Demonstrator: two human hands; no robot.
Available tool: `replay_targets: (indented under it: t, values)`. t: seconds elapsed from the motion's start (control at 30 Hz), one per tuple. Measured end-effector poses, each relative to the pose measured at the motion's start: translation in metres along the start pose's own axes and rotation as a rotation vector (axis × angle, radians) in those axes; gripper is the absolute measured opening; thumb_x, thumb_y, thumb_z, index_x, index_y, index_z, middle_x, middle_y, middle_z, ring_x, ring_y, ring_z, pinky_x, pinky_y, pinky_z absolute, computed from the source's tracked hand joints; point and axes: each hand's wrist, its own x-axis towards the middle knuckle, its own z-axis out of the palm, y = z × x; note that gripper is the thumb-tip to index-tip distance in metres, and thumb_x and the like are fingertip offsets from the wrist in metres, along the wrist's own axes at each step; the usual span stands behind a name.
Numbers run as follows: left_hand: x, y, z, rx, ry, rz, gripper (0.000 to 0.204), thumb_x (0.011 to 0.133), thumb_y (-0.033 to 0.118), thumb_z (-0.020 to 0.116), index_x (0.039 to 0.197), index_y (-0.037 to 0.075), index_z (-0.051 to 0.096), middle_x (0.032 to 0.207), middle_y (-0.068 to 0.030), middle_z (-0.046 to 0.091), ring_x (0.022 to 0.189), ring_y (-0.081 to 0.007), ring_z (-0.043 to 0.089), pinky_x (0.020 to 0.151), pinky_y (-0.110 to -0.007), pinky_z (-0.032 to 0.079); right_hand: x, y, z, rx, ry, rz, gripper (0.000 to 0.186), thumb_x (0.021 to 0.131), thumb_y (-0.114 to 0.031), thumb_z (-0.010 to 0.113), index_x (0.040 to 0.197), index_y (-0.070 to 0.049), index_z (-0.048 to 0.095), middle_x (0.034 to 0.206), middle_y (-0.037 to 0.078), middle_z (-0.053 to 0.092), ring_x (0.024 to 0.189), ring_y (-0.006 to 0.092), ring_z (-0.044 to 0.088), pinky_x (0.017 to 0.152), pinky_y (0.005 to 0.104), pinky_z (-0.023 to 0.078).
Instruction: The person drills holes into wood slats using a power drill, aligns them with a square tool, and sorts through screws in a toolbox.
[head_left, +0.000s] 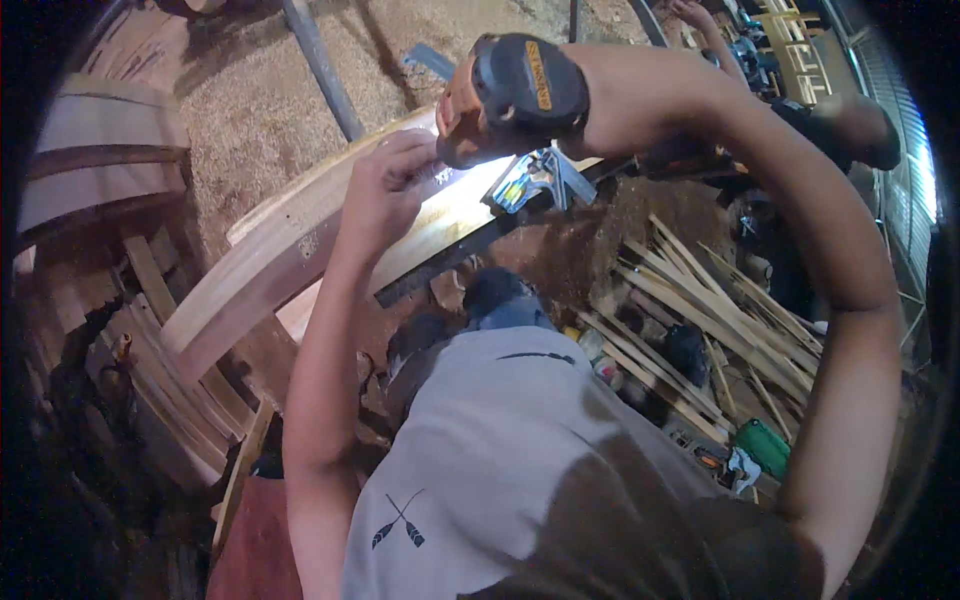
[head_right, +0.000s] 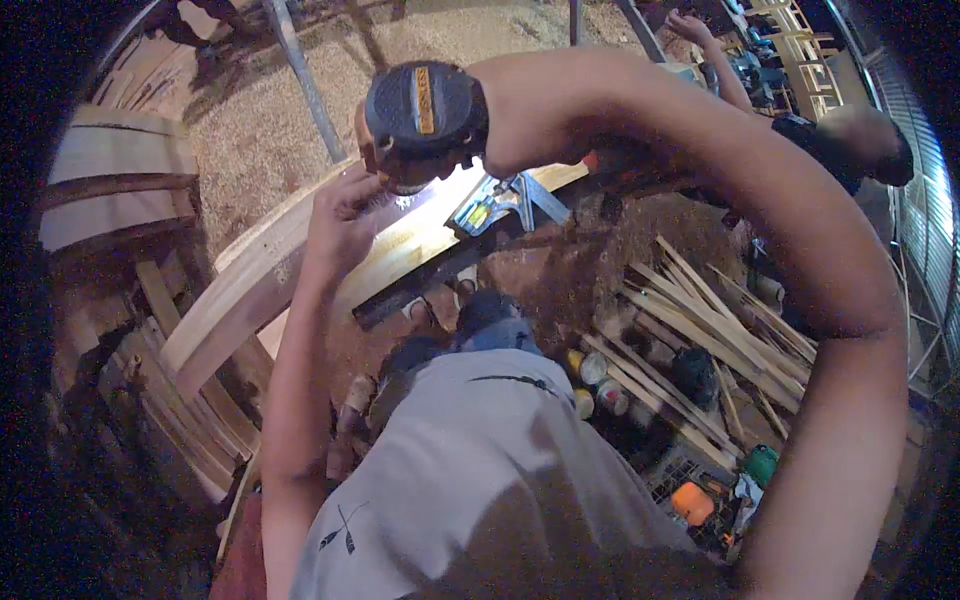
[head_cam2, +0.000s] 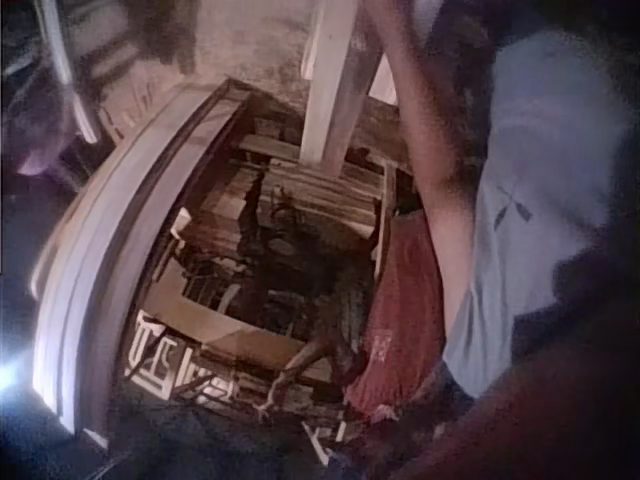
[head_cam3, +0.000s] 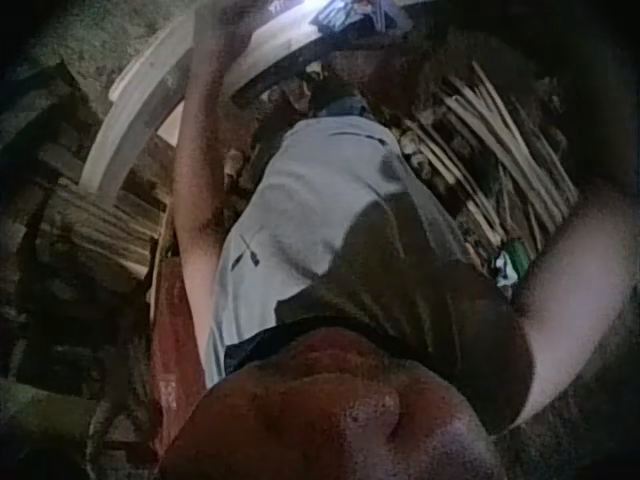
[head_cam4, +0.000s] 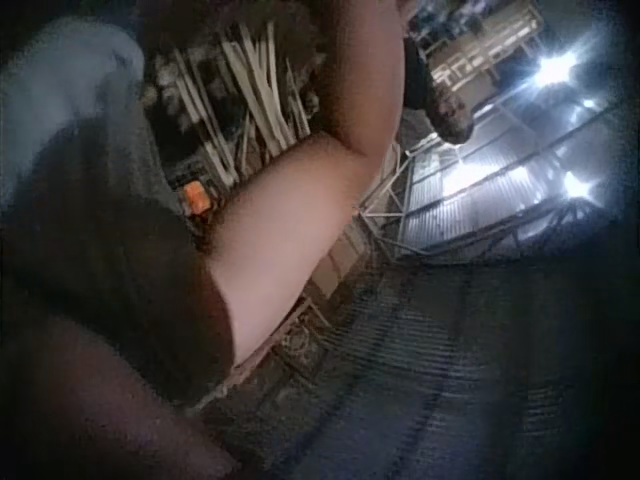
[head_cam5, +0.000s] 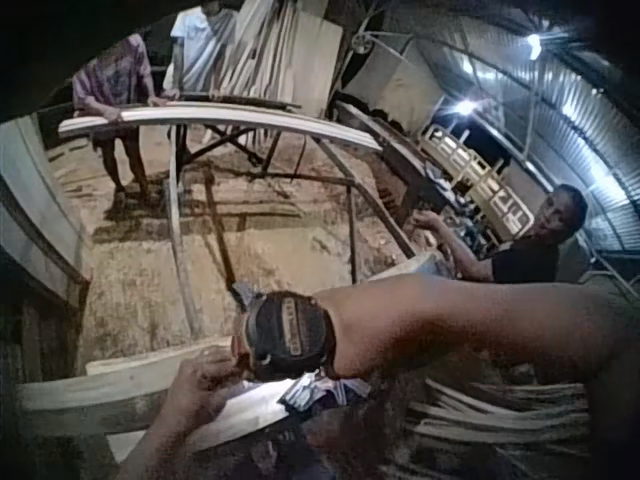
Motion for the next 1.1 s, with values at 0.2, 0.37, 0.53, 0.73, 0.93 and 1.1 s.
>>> replay_targets:
  t: [0.2,0.37,0.53,0.73,0.93,1.1]
  values:
    - [-0.002,0.006,0.0,-0.015,-0.015,-0.03,0.028,0.077,0.004,0.073,0.106,0.006,0.071,0.103,-0.0099,0.069,0.093,-0.024,0.065,0.083,-0.032,0.05,0.001,0.007,0.004,-0.05,0.029,-0.032,0.05,0.068,-0.022,0.072,0.112,-0.003,0.058,0.095,0.019,0.068,0.09,0.0358,0.066,0.08,0.0411,0.051]
    - [-0.003,-0.006,0.003,-0.145,0.022,-0.054,0.028,0.078,0.002,0.071,0.105,0.005,0.071,0.1,-0.0087,0.07,0.091,-0.0214,0.065,0.083,-0.03,0.05,0.002,0.0,0.003,-0.043,0.007,-0.052,0.044,0.069,-0.02,0.071,0.108,-0.003,0.059,0.088,0.017,0.066,0.081,0.0318,0.063,0.072,0.0397,0.05]
    - [-0.003,0.007,0.0,-0.08,0.005,-0.036,0.026,0.08,0.001,0.07,0.105,0.005,0.071,0.101,-0.0079,0.07,0.091,-0.0198,0.065,0.085,-0.029,0.049,0.003,-0.006,-0.001,-0.048,-0.034,-0.021,0.037,0.069,-0.017,0.071,0.103,-0.004,0.061,0.08,0.014,0.064,0.07,0.027,0.061,0.062,0.038,0.048]
    - [-0.002,0.001,0.006,-0.148,0.006,0.038,0.021,0.082,0.003,0.071,0.103,0.003,0.071,0.099,-0.0058,0.071,0.091,-0.0147,0.064,0.083,-0.028,0.049,0.003,-0.01,0.009,-0.065,-0.012,0.098,0.029,0.07,-0.014,0.07,0.096,-0.005,0.063,0.07,0.01,0.061,0.058,0.0212,0.057,0.051,0.0359,0.046]
    - [0.003,0.018,-0.005,0.079,-0.04,-0.126,0.024,0.082,-0.001,0.067,0.106,0.002,0.07,0.095,-0.0071,0.07,0.085,-0.0135,0.062,0.081,-0.03,0.05,0.003,0.024,0.032,0.3,0.048,0.02,0.045,0.069,-0.021,0.081,0.109,-0.006,0.065,0.092,0.01,0.07,0.08,0.0206,0.065,0.074,0.035,0.05]
    - [-0.001,0.017,0.003,0.08,0.061,-0.052,0.03,0.079,-0.009,0.057,0.105,0.001,0.069,0.097,-0.0118,0.068,0.091,-0.0221,0.065,0.084,-0.031,0.05,-0.029,-0.004,0.044,0.292,0.236,-0.105,0.028,0.074,-0.017,0.071,0.098,-0.005,0.065,0.068,0.01,0.062,0.054,0.0183,0.058,0.049,0.0339,0.047]
